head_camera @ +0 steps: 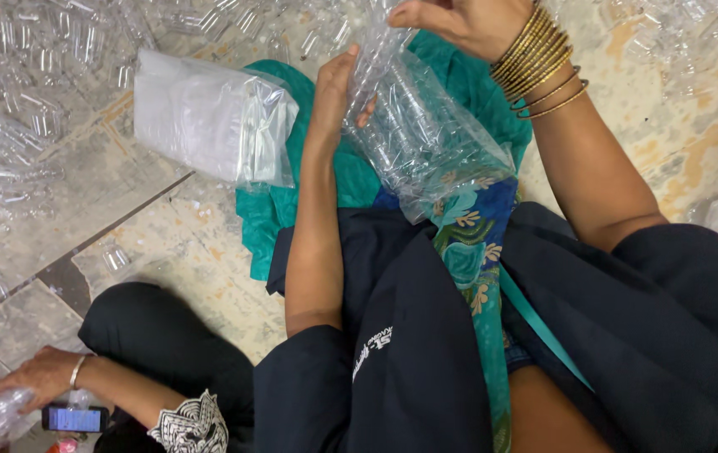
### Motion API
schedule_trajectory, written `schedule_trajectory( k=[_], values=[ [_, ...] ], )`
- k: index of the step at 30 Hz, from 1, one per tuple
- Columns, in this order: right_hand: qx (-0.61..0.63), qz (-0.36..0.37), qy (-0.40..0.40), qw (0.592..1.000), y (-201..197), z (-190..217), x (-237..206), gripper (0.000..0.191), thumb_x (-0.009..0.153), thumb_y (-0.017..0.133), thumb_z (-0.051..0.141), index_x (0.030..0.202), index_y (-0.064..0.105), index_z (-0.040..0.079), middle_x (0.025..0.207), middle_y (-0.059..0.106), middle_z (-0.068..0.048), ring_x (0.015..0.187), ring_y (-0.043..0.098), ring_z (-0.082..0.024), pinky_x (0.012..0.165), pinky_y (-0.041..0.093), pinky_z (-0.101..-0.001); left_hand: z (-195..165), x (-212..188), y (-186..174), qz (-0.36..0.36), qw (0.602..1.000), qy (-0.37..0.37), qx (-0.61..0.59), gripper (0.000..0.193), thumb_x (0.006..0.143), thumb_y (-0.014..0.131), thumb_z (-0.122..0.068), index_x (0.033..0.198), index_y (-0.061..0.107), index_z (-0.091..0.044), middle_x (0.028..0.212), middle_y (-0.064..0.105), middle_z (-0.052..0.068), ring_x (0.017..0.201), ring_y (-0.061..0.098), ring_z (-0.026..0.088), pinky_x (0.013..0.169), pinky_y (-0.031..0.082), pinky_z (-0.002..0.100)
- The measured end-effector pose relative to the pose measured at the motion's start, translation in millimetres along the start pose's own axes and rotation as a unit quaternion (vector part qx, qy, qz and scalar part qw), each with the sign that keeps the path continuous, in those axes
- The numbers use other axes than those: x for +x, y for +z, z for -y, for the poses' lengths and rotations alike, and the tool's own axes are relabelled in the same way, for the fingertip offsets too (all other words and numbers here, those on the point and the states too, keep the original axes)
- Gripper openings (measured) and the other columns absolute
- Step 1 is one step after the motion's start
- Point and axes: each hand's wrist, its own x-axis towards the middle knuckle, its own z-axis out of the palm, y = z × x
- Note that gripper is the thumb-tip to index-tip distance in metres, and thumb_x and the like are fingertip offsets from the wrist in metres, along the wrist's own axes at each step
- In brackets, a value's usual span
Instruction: The person sits on the floor and unpacks clear plastic cups from a plastic bag. They remove the cups one by one and place them on the floor, creating a growing pile of unpacked cups.
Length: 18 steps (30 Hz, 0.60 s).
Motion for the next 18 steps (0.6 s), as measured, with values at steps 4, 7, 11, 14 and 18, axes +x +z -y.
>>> schedule_trajectory(
  k=[4,7,11,14,18],
  values=[
    [0.178,-0.022,0.095,0.979,19,26,2,0.012,0.115,0.057,0.014,0.115,0.066,0.006,0.105,0.073,-0.008,0.088,0.066,-0.018,0.082,0.057,-0.0305,4,0,-2,-0.011,0.999,0.05,0.007,0.085,0.104,0.027,-0.071,0.11,0.07,0.002,0.068,0.06,0.006,0.049,0.053,0.013,0.046,0.042,0.028],
    [0.332,0.012,0.181,0.926,37,57,-4,0.049,0.101,0.071,0.018,0.138,0.043,0.004,0.125,0.061,-0.014,0.095,0.067,-0.019,0.082,0.057,-0.0318,6,4,10,0.034,0.989,0.12,-0.084,0.096,0.104,0.015,-0.078,0.123,0.066,0.002,0.079,0.062,0.006,0.063,0.059,0.014,0.06,0.049,0.029],
    [0.418,-0.026,0.134,0.898,57,88,-20,0.087,0.106,0.077,0.01,0.165,0.013,0.004,0.159,0.042,-0.018,0.141,0.054,-0.028,0.113,0.052,-0.0397,2,-2,45,-0.001,0.986,0.136,-0.1,0.087,0.1,0.02,-0.074,0.15,0.041,-0.006,0.132,0.057,0.011,0.126,0.055,0.021,0.117,0.039,0.038],
    [0.441,-0.05,0.2,0.873,53,86,-38,0.063,0.111,0.07,0.01,0.158,0.029,0.005,0.151,0.055,-0.013,0.143,0.06,-0.023,0.122,0.052,-0.0385,-24,-21,74,-0.03,0.969,0.211,0.122,0.081,0.11,0.028,-0.069,0.158,0.035,-0.004,0.144,0.046,0.012,0.138,0.041,0.025,0.128,0.026,0.038],
    [0.472,-0.063,0.199,0.857,8,68,-74,0.059,0.112,0.069,0.009,0.159,0.033,0.006,0.15,0.054,-0.012,0.138,0.06,-0.023,0.115,0.054,-0.0383,-76,-82,109,-0.055,0.877,0.255,0.403,0.065,0.106,0.059,-0.049,0.148,0.039,-0.004,0.132,0.045,0.014,0.129,0.046,0.031,0.115,0.034,0.04]
  ],
)
